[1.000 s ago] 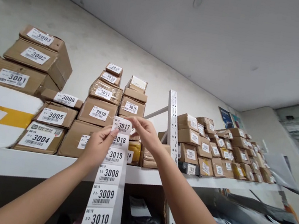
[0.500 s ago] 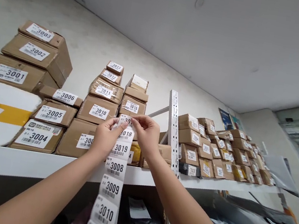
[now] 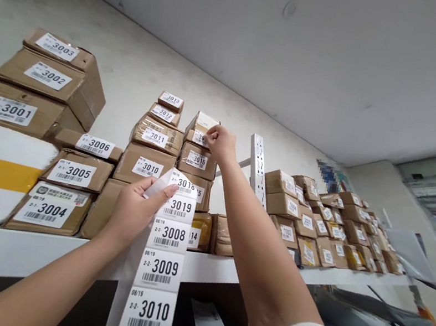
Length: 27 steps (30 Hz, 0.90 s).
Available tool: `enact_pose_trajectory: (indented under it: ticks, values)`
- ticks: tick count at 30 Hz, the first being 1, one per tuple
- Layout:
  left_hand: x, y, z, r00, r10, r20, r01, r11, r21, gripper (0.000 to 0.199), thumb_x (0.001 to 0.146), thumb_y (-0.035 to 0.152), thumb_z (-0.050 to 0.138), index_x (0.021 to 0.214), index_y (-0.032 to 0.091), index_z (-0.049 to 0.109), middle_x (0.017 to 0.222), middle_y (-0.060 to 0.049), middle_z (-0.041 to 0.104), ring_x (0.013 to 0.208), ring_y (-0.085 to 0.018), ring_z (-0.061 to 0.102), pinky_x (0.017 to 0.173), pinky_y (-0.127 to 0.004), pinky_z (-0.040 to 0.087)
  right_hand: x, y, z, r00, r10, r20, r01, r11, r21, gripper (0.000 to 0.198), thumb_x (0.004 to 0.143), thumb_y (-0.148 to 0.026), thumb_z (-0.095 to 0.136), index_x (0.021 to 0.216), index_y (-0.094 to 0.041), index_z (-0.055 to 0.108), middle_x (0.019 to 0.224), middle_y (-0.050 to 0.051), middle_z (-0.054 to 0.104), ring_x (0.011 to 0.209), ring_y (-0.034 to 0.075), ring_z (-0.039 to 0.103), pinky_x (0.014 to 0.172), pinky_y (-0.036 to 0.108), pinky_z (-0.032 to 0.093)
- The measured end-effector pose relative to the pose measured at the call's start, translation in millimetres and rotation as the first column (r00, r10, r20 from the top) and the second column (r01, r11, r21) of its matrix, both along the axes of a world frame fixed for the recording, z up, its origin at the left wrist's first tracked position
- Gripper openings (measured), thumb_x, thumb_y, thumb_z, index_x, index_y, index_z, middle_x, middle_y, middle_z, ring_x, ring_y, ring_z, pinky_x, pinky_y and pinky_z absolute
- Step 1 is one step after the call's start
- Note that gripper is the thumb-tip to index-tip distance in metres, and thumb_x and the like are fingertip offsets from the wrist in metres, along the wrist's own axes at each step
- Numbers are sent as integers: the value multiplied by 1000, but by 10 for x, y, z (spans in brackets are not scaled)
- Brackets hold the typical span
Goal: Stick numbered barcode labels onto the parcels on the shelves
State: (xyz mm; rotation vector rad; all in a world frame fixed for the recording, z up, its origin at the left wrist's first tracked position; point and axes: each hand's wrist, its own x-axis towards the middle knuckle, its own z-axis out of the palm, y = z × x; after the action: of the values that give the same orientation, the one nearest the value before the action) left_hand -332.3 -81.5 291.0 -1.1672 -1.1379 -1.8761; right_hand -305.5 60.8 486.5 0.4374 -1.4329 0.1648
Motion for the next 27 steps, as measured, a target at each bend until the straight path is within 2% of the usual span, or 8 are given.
enact_pose_trajectory:
  ticks: [2,6,10,13,16,20,25,27]
  values:
    - [74,-66,-12,1000,20,9,-20,1000,-1,31,62,45,75,65,17,63,57,-3,66,48,-15,57,43,-22,41,29,-23,-30,995,-93,-35,94,995,22,9,73,-15,64,80,-19,61,80,5,61,78,19,57,76,36,45]
    - [169,-110,-18,999,23,30,-23,1000,12,26,62,41,75,64,18,65,58,-3,68,48,-16,58,40,-22,39,101,-123,-113,958,-254,-131,254,967,-20,48,69,-15,71,113,-18,54,105,14,55,90,27,56,74,41,46]
    - [145,-88,-26,1000,20,5,-20,1000,9,25,63,40,74,64,17,65,57,-3,67,45,-14,55,38,-20,36,101,-199,-114,914,-373,-156,401,887,227,23,80,-13,58,102,-19,62,108,12,58,103,28,52,83,41,45]
    - [99,-94,-38,1000,-1,-17,2,1000,6,27,64,43,74,66,17,64,57,-3,67,45,-14,55,38,-20,37,84,-154,-145,919,-384,-89,394,882,259,19,84,-16,52,97,-20,65,105,10,61,100,27,53,82,40,45]
    - [62,-126,-37,998,-50,-46,49,999,-16,31,64,46,74,65,17,62,57,-2,66,50,-15,58,43,-21,43,102,-26,-253,954,-300,-27,301,946,118,20,85,-29,52,97,-18,65,103,12,62,96,27,55,80,41,45]
    - [26,-117,30,992,-90,-94,87,996,-38,33,66,47,73,67,17,60,58,0,63,54,-14,58,47,-20,46,86,112,-390,992,-111,-62,118,986,122,38,90,-38,44,119,-15,53,121,14,58,112,27,50,92,43,42]
    - [-16,9,139,972,-196,-128,193,981,-33,32,68,46,73,78,18,62,64,1,64,59,-14,60,53,-22,50,-44,99,-313,926,-358,-117,377,878,294,38,90,-31,43,123,-14,51,128,14,54,119,31,42,100,48,34]
    - [-33,40,145,970,-201,-140,198,980,-37,30,71,45,71,78,18,61,65,1,64,60,-13,60,55,-22,51,-9,84,-286,935,-345,-81,354,908,226,35,87,-31,47,116,-12,56,121,16,57,114,32,44,98,48,36]
